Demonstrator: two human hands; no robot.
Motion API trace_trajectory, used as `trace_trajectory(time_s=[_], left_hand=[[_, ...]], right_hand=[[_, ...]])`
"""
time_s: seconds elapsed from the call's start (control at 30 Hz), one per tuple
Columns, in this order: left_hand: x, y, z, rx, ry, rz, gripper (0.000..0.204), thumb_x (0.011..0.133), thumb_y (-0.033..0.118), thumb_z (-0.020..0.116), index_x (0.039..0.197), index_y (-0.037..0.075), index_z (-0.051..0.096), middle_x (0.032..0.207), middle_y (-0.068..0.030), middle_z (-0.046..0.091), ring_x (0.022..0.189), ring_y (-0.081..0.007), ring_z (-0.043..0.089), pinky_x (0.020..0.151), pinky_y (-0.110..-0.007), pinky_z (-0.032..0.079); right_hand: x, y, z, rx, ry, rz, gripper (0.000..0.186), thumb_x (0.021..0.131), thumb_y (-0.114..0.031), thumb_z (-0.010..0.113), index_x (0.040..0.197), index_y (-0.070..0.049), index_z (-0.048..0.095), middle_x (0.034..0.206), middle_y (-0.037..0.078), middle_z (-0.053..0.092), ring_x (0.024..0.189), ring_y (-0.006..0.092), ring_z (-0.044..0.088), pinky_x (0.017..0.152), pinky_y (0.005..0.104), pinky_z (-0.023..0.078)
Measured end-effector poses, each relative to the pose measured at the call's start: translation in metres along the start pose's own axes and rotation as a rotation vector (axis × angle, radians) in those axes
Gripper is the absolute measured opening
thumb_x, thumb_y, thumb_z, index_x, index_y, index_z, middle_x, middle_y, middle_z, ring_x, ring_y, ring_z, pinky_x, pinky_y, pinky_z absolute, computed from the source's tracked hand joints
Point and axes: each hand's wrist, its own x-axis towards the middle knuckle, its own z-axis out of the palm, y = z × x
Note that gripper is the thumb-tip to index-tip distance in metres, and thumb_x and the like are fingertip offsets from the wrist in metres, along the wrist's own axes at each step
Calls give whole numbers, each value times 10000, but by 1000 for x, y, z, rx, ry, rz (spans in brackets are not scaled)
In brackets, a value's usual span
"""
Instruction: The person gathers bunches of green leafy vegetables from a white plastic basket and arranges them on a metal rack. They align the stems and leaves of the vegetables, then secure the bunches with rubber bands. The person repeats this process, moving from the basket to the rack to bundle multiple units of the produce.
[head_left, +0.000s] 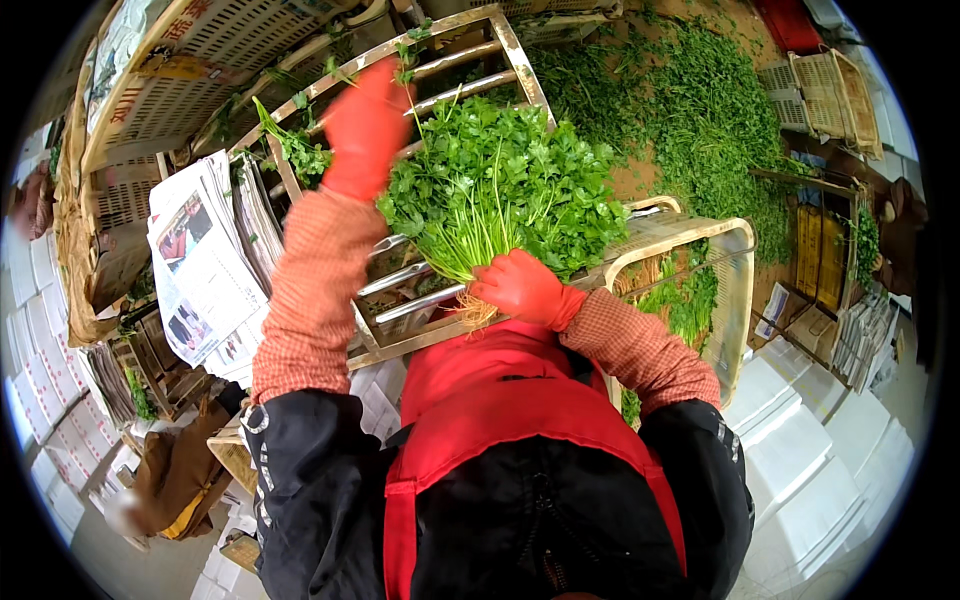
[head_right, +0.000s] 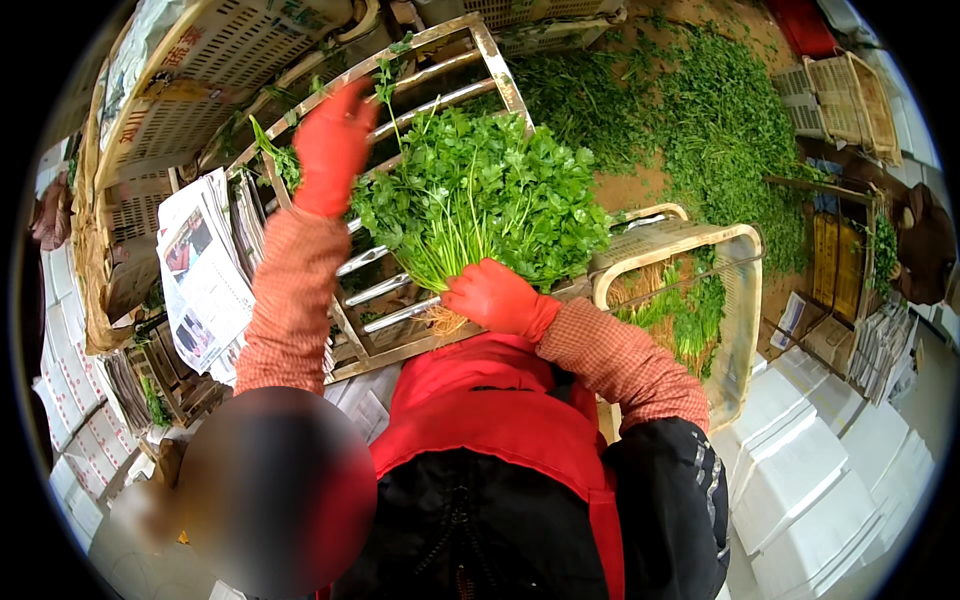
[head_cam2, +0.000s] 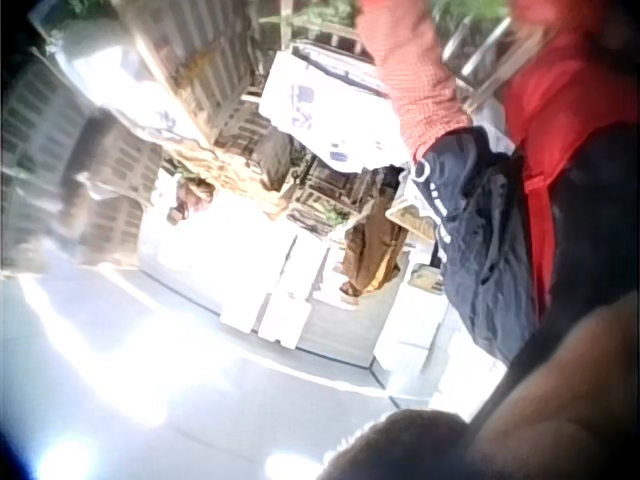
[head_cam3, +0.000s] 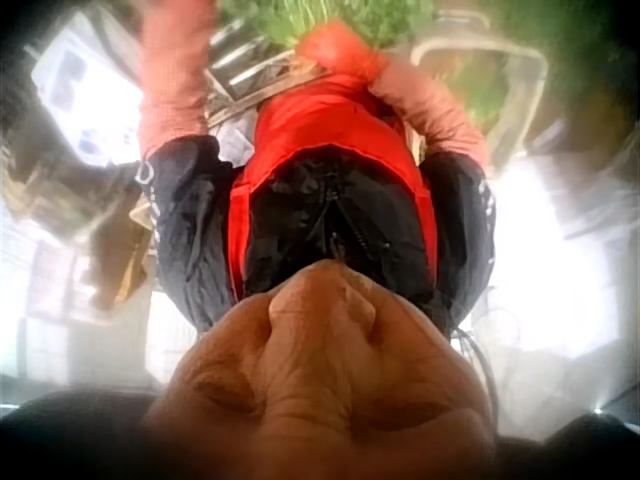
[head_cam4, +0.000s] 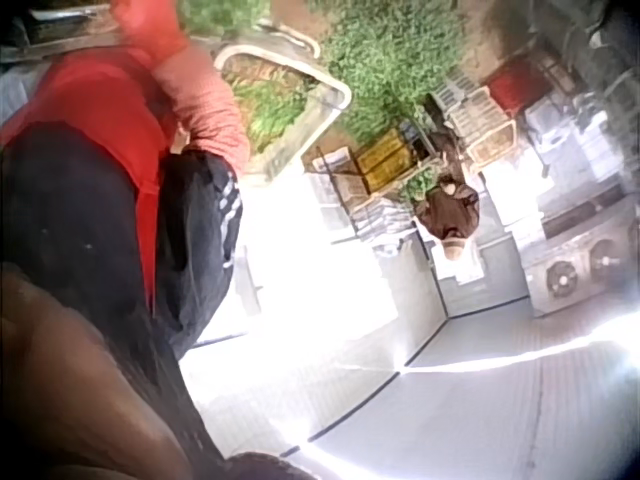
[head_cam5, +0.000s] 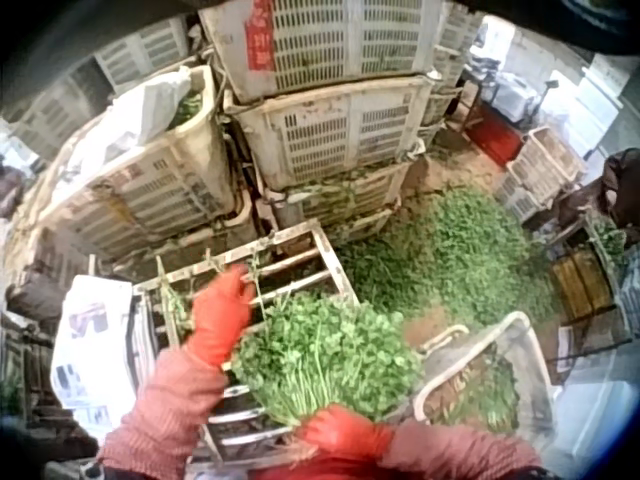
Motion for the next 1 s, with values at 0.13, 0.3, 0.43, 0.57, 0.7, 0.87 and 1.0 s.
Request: trace_trajectory(time_s=[0.13,0.3,0.43,0.57,0.7,0.87,1.0], left_hand=[[-63,52,39,47,-498,172,330,821,430,629,952,130,667,761,-127,671,706,-324,646,630,-414,508],[-79,58,74,34,-485,120,289,823,385,631,880,103,665,763,-130,661,696,-333,639,603,-429,493],[-87,47,47,-130,-163,186,137,821,234,645,850,105,679,806,-104,656,683,-300,635,587,-373,495],[-102,29,32,-491,-242,-49,167,873,222,614,863,57,635,798,-77,658,615,-248,644,525,-308,490],[-108,19,27,-1141,-678,-757,273,933,247,540,999,-18,533,845,-104,614,594,-200,649,424,-256,466],[-110,32,28,-963,-868,-800,359,893,235,578,1112,-37,492,948,-146,645,510,-190,617,385,-262,448],[-114,40,46,-868,-970,-754,310,851,209,620,1038,-26,544,808,-101,656,417,-142,543,355,-261,413]], right_hand=[[1,-1,3,2,-62,-14,254,750,-187,538,989,-124,596,1035,37,607,808,180,549,679,329,414],[2,-3,1,20,-21,-7,233,752,-184,530,961,-121,607,927,31,586,797,192,551,668,334,421],[3,-3,-3,18,39,0,213,754,-178,528,942,-123,612,849,22,564,791,191,552,654,331,421],[4,-3,-3,19,13,6,194,755,-175,530,927,-128,606,818,11,543,786,183,550,644,326,416],[2,-3,0,29,63,0,178,759,-176,529,915,-136,603,792,4,531,767,179,546,627,326,415],[2,-4,-1,5,56,3,164,766,-177,529,907,-146,607,789,1,530,773,174,547,631,323,418],[2,-4,-3,-11,50,1,169,766,-178,530,910,-146,613,808,0,540,790,172,551,645,317,422]])
